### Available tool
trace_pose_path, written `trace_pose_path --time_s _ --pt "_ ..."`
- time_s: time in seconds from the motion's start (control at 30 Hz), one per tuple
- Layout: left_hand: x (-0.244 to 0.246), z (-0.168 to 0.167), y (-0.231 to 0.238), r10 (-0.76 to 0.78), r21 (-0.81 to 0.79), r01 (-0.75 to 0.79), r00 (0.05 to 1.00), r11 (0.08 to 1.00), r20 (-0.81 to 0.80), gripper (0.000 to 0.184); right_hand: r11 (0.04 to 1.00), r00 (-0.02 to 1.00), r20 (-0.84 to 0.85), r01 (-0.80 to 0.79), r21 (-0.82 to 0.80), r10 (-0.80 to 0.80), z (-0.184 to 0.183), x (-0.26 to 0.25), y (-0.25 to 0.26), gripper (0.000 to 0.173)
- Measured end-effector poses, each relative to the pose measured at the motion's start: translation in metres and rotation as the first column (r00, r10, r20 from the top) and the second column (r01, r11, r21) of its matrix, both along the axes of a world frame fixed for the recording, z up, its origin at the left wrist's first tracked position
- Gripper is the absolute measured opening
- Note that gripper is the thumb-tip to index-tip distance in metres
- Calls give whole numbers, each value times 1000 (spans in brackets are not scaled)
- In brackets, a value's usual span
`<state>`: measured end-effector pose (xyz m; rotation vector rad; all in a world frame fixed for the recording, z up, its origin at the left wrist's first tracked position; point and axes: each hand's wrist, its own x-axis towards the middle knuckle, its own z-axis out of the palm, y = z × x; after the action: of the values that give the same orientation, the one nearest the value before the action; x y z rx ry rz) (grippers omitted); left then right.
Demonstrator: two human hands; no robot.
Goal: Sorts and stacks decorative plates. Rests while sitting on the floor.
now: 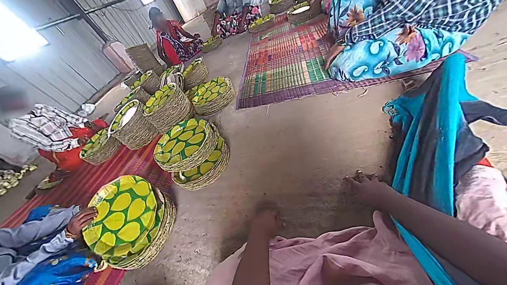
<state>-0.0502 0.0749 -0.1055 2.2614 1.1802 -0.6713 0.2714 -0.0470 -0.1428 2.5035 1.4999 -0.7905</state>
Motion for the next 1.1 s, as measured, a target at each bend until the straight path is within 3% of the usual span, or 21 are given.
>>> trace_pose_path --time_s 0.33,1.1 --pt "7 -10 -10 -15 99 22 997 995 -74 64 999 999 -23 -21 41 22 -5 3 -1 72" --pt "7 -16 -5 -35 89 41 998 995 -59 65 999 1000 -2 -10 47 10 -11 -1 0 73"
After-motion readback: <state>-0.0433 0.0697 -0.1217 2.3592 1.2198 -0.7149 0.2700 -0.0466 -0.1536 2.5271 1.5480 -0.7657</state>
